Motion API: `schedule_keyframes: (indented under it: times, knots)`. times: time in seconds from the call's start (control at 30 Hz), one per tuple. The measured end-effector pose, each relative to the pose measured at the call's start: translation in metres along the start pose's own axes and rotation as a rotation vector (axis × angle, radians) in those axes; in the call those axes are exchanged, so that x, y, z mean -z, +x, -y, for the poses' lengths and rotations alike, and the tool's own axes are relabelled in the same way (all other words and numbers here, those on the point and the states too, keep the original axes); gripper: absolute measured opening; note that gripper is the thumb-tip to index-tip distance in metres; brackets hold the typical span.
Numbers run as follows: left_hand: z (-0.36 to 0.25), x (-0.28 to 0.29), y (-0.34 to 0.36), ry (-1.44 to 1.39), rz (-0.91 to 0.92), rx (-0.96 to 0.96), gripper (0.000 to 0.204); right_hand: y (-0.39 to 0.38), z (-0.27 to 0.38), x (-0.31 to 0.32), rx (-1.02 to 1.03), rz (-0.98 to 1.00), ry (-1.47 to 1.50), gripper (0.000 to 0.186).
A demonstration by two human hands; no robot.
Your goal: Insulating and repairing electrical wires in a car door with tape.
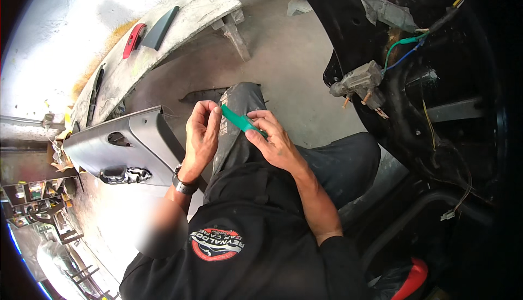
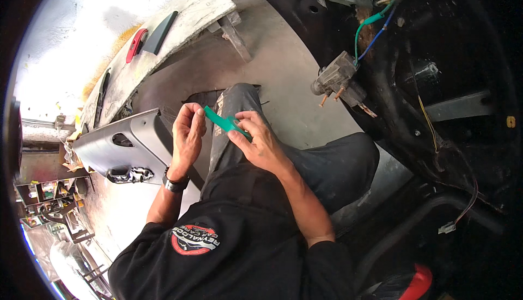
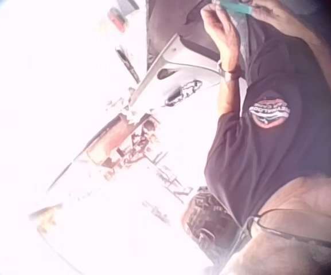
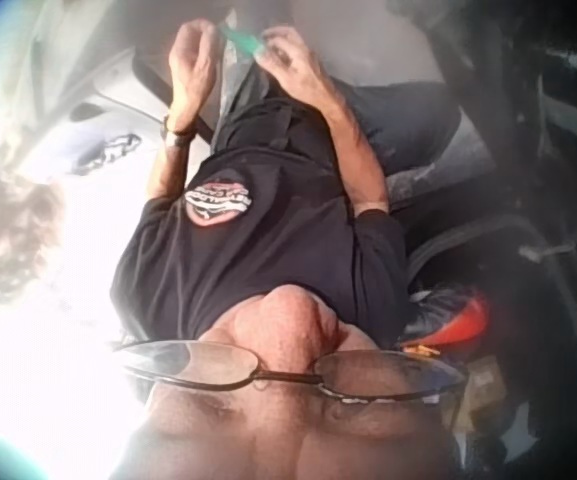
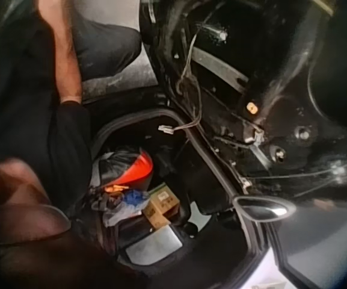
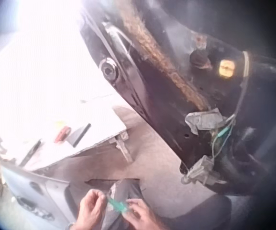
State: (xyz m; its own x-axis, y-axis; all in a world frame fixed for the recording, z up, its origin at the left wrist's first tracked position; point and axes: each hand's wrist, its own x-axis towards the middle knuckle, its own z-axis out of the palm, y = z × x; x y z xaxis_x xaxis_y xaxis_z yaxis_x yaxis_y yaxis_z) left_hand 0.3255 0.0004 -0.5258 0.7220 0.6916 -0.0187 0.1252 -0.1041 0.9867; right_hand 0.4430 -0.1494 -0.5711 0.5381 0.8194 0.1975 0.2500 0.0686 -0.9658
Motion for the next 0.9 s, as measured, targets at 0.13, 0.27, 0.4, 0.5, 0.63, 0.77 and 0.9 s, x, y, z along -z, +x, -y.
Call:
schedule_keyframes:
  times: [0.13, 0.27, 0.4, 0.5, 0.63, 0.77, 0.9]
  knots:
    - [0.008, 0.007, 0.000, -0.116, 0.047, 0.033, 0.015, -0.002, -0.002, -0.003, -0.019, -0.025, -0.013, 0.027]
    - [0.005, 0.002, -0.006, -0.111, 0.080, -0.008, 0.013, -0.003, 0.002, -0.004, 0.049, -0.086, -0.166, 0.024]
    - [0.011, 0.004, -0.004, -0.210, 0.048, -0.013, 0.019, -0.003, 0.014, -0.002, 0.042, -0.060, -0.181, 0.023]
    - [0.003, 0.003, -0.005, -0.209, -0.001, -0.057, 0.017, -0.004, 0.019, -0.002, 0.080, -0.019, -0.071, 0.023]
    - [-0.004, 0.005, -0.005, -0.172, -0.050, -0.090, 0.015, -0.007, 0.017, -0.006, 0.159, -0.004, -0.082, 0.019]
    - [-0.008, 0.000, -0.021, 0.278, -0.042, -0.361, 0.015, -0.007, -0.006, -0.016, -0.014, -0.111, -0.154, 0.022]
    - [-0.016, 0.005, -0.028, 0.376, -0.064, -0.524, 0.014, 0.000, -0.022, -0.024, -0.172, -0.104, -0.187, 0.025]
